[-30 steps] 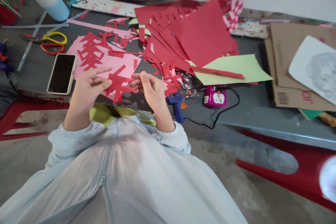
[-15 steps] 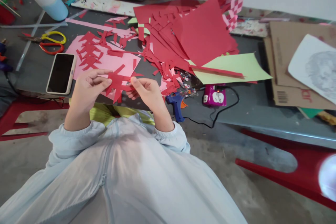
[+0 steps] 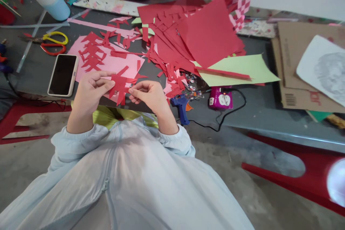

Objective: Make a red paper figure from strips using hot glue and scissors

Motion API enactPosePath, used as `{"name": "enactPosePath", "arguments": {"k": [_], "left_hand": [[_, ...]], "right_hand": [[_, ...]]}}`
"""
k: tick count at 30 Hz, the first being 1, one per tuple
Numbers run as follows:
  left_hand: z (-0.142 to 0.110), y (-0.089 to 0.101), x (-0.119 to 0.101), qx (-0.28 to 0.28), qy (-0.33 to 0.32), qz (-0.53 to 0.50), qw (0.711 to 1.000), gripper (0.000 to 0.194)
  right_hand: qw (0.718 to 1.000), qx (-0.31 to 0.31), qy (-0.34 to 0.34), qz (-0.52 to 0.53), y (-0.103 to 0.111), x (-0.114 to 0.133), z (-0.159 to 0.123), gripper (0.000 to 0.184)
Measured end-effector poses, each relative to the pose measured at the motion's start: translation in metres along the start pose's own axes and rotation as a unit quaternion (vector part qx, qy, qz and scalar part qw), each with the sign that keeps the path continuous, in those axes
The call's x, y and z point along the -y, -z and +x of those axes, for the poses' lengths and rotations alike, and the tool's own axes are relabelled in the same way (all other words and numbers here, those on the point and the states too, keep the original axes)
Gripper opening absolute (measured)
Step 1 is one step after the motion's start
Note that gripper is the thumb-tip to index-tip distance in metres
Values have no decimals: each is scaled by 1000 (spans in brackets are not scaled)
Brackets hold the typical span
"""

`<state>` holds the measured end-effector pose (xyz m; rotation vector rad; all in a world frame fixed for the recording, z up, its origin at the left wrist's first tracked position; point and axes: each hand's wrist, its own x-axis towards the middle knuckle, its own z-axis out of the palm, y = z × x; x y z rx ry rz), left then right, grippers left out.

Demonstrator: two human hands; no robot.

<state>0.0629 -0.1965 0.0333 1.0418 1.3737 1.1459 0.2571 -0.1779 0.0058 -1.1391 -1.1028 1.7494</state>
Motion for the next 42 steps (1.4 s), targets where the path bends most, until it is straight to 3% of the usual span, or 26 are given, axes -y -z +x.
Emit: {"name": "enactPosePath", "arguments": {"k": [4, 11, 23, 28, 34, 42], "left_hand": [[0, -1, 0, -1, 4, -7, 1000, 39], [0, -9, 4, -26, -30, 2, 999, 30], [0, -11, 2, -34, -40, 22, 998, 26], [-1, -9, -1, -21, 6, 12, 1000, 29], [-3, 0, -1, 76, 95, -2, 993, 36], [-4, -1, -3, 66, 96, -8, 993, 36]], "right_hand": [[1000, 4, -11, 7, -2, 2, 0, 48], [996, 76, -33, 24, -12, -5, -1, 44], [997, 61, -30, 35, -16, -7, 2, 42], [998, 55, -25, 28, -14, -7, 2, 43], [998, 40, -29, 24, -10, -7, 4, 43], [998, 40, -36, 30, -11, -7, 4, 44]]}}
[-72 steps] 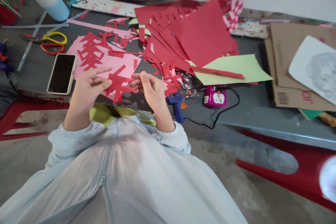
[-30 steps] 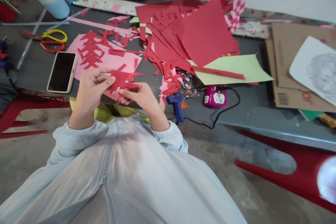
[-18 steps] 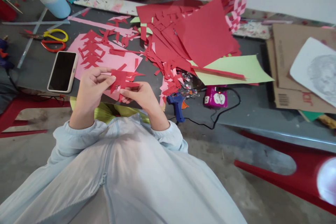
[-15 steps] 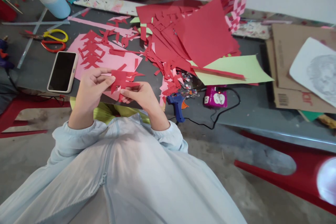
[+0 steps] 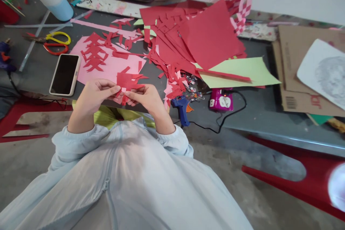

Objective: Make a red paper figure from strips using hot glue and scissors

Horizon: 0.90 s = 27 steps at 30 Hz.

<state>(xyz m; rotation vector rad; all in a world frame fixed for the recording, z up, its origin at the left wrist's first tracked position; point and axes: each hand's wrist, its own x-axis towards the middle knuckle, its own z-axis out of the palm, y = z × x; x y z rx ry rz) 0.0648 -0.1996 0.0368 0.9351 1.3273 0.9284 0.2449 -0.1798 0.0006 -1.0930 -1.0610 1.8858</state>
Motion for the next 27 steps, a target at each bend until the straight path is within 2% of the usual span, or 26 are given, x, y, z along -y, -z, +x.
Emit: {"name": "enactPosePath", "arguments": {"k": [6, 14, 20, 27], "left_hand": [[-2, -3, 0, -15, -21, 8, 1000, 31], [-3, 0, 7, 38, -14, 78, 996, 36], [-1, -3, 6, 18, 0, 37, 999, 42], [-1, -5, 4, 16, 22, 32, 999, 43]], "right_hand": [[1000, -12, 3, 11, 1, -2, 0, 46], [1000, -23, 11, 5, 6, -4, -3, 44], [1000, -9, 13, -13, 9, -2, -5, 47], [998, -26, 49, -8, 12, -6, -3, 42]]}}
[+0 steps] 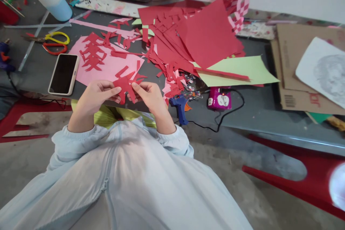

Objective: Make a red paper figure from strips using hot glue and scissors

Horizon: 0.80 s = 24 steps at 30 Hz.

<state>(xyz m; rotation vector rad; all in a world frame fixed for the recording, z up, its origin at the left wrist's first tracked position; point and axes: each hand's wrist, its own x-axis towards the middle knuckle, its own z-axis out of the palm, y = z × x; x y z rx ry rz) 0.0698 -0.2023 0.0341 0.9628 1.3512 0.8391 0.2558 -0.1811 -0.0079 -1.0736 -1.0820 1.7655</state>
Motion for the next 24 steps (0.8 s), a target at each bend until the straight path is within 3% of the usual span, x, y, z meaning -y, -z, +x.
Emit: {"name": "enactPosePath", "arguments": {"k": [11, 18, 21, 24], "left_hand": [[3, -4, 0, 29, 26, -19, 999, 31], [2, 1, 1, 30, 2, -12, 999, 38], [1, 4, 1, 5, -33, -5, 999, 39], [-1, 3, 2, -74, -98, 21, 992, 32]], "right_hand": [[998, -45, 25, -30, -5, -5, 3, 48], [998, -45, 28, -27, -5, -4, 2, 50], [998, -46, 29, -35, -3, -4, 3, 50], [997, -53, 39, -39, 0, -3, 6, 50]]}}
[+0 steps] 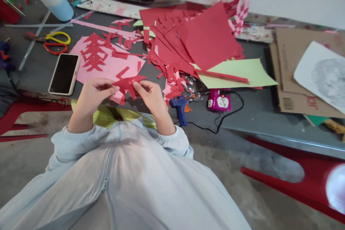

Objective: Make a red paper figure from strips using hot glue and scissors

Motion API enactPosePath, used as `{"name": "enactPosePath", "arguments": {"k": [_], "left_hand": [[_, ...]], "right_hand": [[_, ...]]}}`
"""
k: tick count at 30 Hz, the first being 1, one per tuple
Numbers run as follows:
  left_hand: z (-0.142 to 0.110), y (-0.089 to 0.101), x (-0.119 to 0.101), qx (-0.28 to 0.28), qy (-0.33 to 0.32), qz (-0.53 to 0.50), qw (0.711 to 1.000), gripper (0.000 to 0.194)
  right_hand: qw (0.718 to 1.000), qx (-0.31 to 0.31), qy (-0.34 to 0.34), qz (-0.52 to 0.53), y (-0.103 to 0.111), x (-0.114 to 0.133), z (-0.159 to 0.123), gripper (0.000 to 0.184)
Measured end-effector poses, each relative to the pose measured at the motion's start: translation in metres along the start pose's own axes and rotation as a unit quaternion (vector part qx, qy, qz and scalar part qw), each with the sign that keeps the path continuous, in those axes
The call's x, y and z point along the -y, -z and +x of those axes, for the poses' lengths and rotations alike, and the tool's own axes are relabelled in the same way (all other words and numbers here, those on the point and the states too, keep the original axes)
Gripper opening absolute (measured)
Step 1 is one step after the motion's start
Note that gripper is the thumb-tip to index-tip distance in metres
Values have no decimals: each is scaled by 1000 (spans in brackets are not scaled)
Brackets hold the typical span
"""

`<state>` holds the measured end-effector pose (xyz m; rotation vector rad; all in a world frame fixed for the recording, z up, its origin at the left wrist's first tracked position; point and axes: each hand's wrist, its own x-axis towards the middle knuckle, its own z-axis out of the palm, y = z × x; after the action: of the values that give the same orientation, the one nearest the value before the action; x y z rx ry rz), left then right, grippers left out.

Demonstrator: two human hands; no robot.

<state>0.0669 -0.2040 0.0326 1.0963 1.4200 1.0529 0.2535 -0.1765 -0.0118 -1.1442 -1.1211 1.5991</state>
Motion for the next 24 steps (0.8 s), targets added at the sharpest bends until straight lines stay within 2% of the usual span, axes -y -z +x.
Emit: {"name": "enactPosePath", "arguments": {"k": [3, 5, 9, 14, 16, 19, 24], "left_hand": [[-4, -1, 1, -89, -76, 53, 992, 25], [-6, 0, 3, -117, -123, 107, 980, 20], [-9, 5, 8, -93, -173, 194, 961, 11], [-10, 1, 12, -48, -225, 177, 957, 17], [-10, -2, 12, -50, -207, 131, 968, 28], [-7, -4, 10, -45, -122, 47, 990, 46], [-2, 0, 7, 28, -6, -9, 1000, 46]], "right_hand": [[1000, -7, -8, 10, 3, 3, 3, 57], [999, 2, -29, 14, 5, 6, 2, 60], [995, 53, -58, 54, 5, 15, -5, 67], [998, 59, -20, 33, 1, 22, -13, 43], [999, 43, -2, 33, 1, 22, -15, 37], [999, 24, 6, 33, 2, 21, -15, 36], [1000, 14, 5, 5, 2, 18, -15, 39]]}}
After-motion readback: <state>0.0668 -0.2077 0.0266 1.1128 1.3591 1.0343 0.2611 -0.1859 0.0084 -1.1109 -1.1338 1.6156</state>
